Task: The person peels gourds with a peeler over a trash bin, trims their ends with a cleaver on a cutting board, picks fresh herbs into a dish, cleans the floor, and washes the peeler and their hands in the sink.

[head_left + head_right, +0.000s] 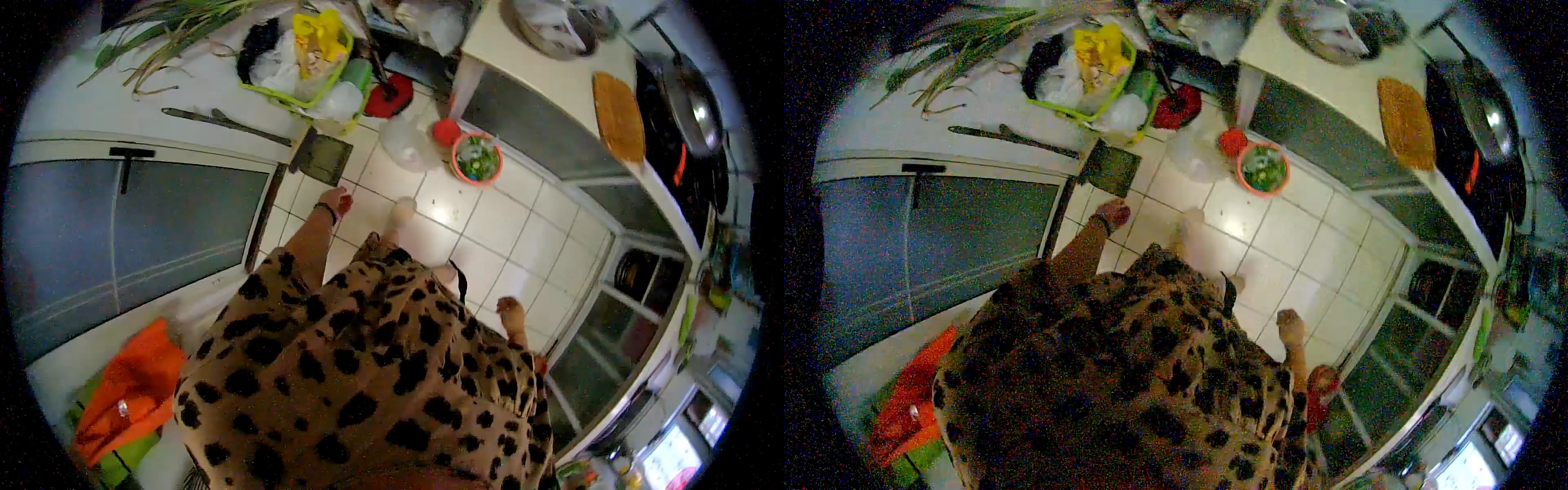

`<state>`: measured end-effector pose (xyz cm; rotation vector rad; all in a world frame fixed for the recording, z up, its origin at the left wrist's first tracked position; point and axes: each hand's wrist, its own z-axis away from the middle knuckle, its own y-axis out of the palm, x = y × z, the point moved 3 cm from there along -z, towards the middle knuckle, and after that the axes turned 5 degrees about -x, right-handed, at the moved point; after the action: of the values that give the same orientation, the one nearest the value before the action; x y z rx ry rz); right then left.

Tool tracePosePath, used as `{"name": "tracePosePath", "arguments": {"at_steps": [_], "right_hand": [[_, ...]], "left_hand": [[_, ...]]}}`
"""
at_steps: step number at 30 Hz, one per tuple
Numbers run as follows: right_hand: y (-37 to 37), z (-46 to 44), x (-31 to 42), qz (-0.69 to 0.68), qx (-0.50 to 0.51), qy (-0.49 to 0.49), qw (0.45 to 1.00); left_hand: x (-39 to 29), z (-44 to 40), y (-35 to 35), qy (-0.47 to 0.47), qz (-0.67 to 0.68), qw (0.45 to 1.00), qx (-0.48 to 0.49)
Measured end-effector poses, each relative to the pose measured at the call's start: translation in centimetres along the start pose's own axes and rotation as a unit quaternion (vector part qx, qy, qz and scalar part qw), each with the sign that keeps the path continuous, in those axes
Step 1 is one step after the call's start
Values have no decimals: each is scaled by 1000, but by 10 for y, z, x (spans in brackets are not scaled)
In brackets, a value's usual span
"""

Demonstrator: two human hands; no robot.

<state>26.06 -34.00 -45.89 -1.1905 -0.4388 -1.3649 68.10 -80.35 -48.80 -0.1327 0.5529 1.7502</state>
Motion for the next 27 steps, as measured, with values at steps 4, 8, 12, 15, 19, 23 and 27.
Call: {"name": "tracePosePath", "arguments": {"at_steps": [4, 8, 12, 15, 19, 23, 27], "right_hand": [[33, -4, 23, -196, -45, 168, 965], [45, -18, -10, 173, 58, -38, 982], [44, -37, 75, -71, -64, 160, 982], [46, -66, 130, 22, -48, 151, 987], [68, -105, 184, -40, -31, 123, 991], [96, -143, 171, -52, 24, 101, 993], [126, -175, 107, 8, 43, 52, 998]], "left_hand": [[-19, -10, -33, -15, -20, 992, -122], [-57, 28, 1, -1, -15, 983, -184], [-70, -27, -22, -67, -79, 986, -132], [-71, -36, -5, -32, -90, 992, -87], [-79, -33, 25, 10, -123, 987, -101], [-62, -52, 21, 34, -66, 997, 19], [-35, -66, 32, 2, -180, 983, -39]]}}
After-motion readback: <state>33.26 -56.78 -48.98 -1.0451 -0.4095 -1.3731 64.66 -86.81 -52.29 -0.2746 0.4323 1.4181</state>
